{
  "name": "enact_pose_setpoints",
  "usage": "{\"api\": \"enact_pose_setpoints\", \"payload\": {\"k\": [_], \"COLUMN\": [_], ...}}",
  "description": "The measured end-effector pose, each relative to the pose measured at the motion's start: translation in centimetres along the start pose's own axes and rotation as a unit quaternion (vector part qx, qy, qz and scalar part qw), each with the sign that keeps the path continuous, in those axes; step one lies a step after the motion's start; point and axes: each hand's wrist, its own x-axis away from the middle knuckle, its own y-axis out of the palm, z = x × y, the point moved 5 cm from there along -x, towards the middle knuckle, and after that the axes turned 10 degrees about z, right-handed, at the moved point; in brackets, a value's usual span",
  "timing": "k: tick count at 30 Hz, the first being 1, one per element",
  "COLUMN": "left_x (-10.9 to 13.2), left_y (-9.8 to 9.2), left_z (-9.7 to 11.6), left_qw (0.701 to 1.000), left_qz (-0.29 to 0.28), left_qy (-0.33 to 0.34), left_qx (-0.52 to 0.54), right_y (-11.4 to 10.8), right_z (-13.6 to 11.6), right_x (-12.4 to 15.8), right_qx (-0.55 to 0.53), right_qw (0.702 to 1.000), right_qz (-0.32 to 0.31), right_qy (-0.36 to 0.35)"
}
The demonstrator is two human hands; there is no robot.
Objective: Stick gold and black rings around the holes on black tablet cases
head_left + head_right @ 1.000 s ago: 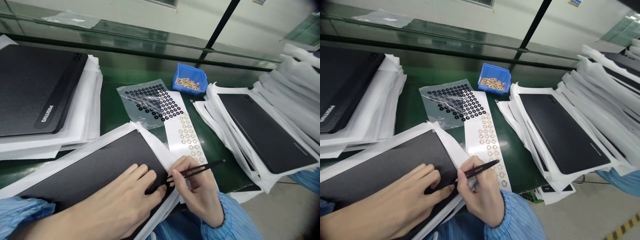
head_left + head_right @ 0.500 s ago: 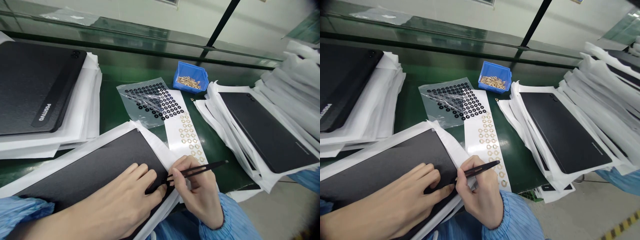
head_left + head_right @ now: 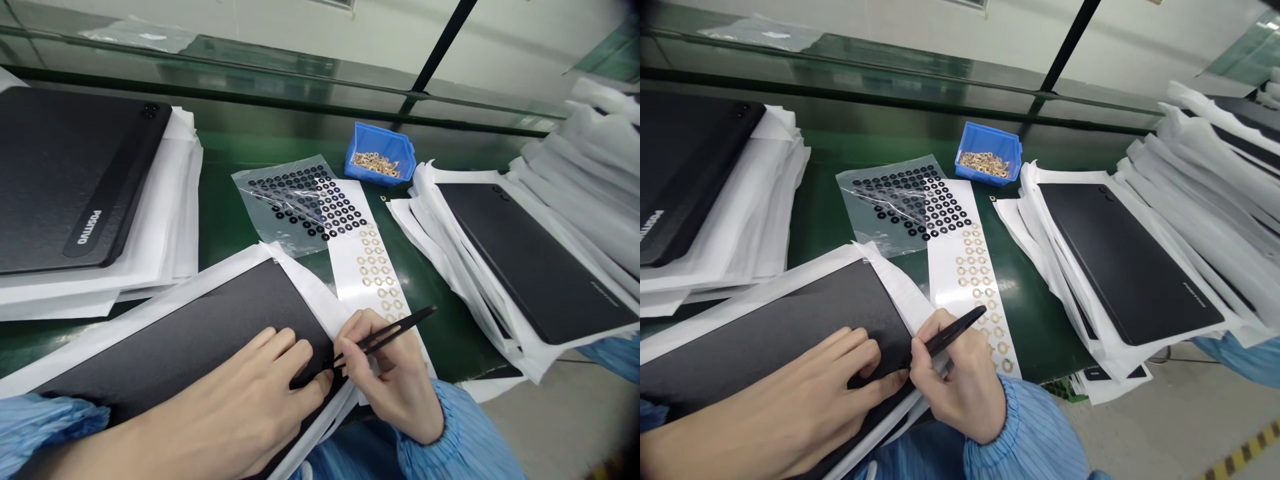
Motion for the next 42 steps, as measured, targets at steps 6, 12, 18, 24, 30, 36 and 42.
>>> {"api": "enact_pose_setpoints", "payload": {"k": [6, 12, 18, 24, 30, 36, 42], "left_x": [0.09, 0.29, 0.08, -0.08, 0.0, 0.04, 0.03], "left_y": [-0.07, 0.13, 0.0, -0.19, -0.21, -0.09, 0.04], "left_z": [0.02, 0.11, 0.07, 0.09, 0.12, 0.06, 0.03], "left_qw": [1.0, 1.0, 1.0, 1.0, 1.0, 1.0, 1.0], "left_qz": [0.013, 0.005, 0.002, -0.004, 0.005, 0.003, -0.005], "left_qy": [0.001, 0.008, 0.007, 0.002, 0.003, 0.006, 0.006], "left_qx": [0.003, -0.004, -0.006, -0.003, -0.006, -0.002, -0.001], "right_y": [-0.31, -0.13, 0.01, 0.22, 0.04, 0.02, 0.05], "right_z": [0.18, -0.06, -0.22, -0.56, -0.25, -0.09, -0.22], "right_x": [0.44, 0.47, 0.29, -0.13, 0.0, 0.16, 0.22], "right_qx": [-0.053, -0.022, -0.005, 0.017, -0.028, -0.031, -0.011], "right_qw": [0.998, 0.999, 1.0, 0.999, 0.999, 0.999, 0.999], "right_qz": [0.045, 0.044, 0.027, 0.0, 0.015, 0.03, 0.035], "right_qy": [-0.002, -0.012, -0.012, -0.032, -0.018, -0.018, -0.031]}}
